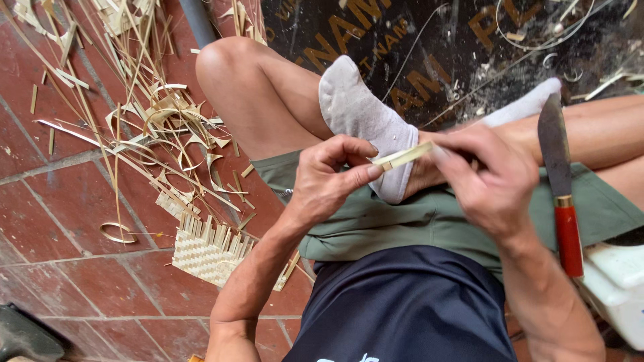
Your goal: The person sits cross-legged and repeatedly forms small bamboo rings by applying glue to the ends of thin strips, joining them, and securing them with colorful clips. They also use a knife to trim and shape the bamboo pieces.
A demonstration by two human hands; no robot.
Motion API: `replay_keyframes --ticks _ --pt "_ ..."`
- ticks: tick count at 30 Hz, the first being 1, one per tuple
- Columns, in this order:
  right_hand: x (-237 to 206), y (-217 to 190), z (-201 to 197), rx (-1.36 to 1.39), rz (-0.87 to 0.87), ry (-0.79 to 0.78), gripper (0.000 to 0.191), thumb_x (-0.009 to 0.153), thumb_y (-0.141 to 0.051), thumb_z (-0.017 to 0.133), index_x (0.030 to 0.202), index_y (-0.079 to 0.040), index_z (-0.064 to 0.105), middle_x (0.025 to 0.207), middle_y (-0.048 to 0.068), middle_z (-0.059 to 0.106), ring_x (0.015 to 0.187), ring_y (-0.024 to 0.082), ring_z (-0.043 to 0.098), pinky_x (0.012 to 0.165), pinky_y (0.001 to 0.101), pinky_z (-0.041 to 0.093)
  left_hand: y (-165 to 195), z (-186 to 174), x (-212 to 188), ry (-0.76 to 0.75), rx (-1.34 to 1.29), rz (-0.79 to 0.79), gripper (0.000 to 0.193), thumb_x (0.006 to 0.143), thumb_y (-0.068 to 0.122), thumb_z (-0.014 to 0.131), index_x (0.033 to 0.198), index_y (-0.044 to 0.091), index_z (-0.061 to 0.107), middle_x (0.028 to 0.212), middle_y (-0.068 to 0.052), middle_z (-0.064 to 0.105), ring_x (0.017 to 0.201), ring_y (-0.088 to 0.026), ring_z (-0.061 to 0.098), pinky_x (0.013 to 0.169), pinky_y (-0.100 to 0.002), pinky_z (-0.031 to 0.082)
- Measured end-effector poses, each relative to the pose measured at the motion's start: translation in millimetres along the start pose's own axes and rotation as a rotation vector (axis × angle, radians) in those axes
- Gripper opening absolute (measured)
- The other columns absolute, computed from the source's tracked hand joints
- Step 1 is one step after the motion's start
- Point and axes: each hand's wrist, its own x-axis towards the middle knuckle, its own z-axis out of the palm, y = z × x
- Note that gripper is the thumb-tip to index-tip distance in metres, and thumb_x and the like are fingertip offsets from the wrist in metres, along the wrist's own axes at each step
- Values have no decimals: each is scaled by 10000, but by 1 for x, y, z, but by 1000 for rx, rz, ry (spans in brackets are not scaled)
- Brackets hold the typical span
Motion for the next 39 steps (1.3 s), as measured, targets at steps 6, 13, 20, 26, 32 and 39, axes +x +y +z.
replay_keyframes --ticks 6,13,20,26,32,39 --pt "-57 22 50 597 266 228 217 947 57 738 1108 2 602 955 106 711 773 133 694 704 264 585 -9 16 -10 37 67 127 226 904 75 810 1068 4 672 948 1 696 862 -60 654 779 -229 555" --pt "-43 26 52 675 209 251 226 949 83 746 1097 -3 599 921 108 700 752 143 682 675 279 584 -1 28 -15 80 259 281 165 930 47 808 1041 20 689 912 -41 716 861 -111 685 795 -268 570" --pt "-19 36 52 807 229 287 232 914 99 759 1081 -3 635 921 90 695 689 116 643 610 254 557 13 37 -2 234 673 759 292 854 3 836 1097 37 677 945 -75 680 854 -260 662 787 -390 526" --pt "-20 47 61 769 211 324 212 933 99 769 1075 2 644 889 89 689 679 108 615 613 231 523 7 42 -1 330 775 841 312 839 -26 846 1099 22 678 957 -71 669 851 -270 651 777 -401 515" --pt "-15 51 59 803 232 291 210 941 97 759 1080 2 632 866 82 678 660 105 607 605 225 519 8 44 0 364 801 834 287 857 11 833 1099 34 680 985 -71 680 884 -272 663 818 -399 523" --pt "2 40 37 551 292 24 202 915 59 749 1072 12 632 936 57 706 782 84 674 687 242 587 14 13 4 58 426 311 183 896 32 816 1072 18 766 933 -59 743 859 -178 675 757 -306 543"
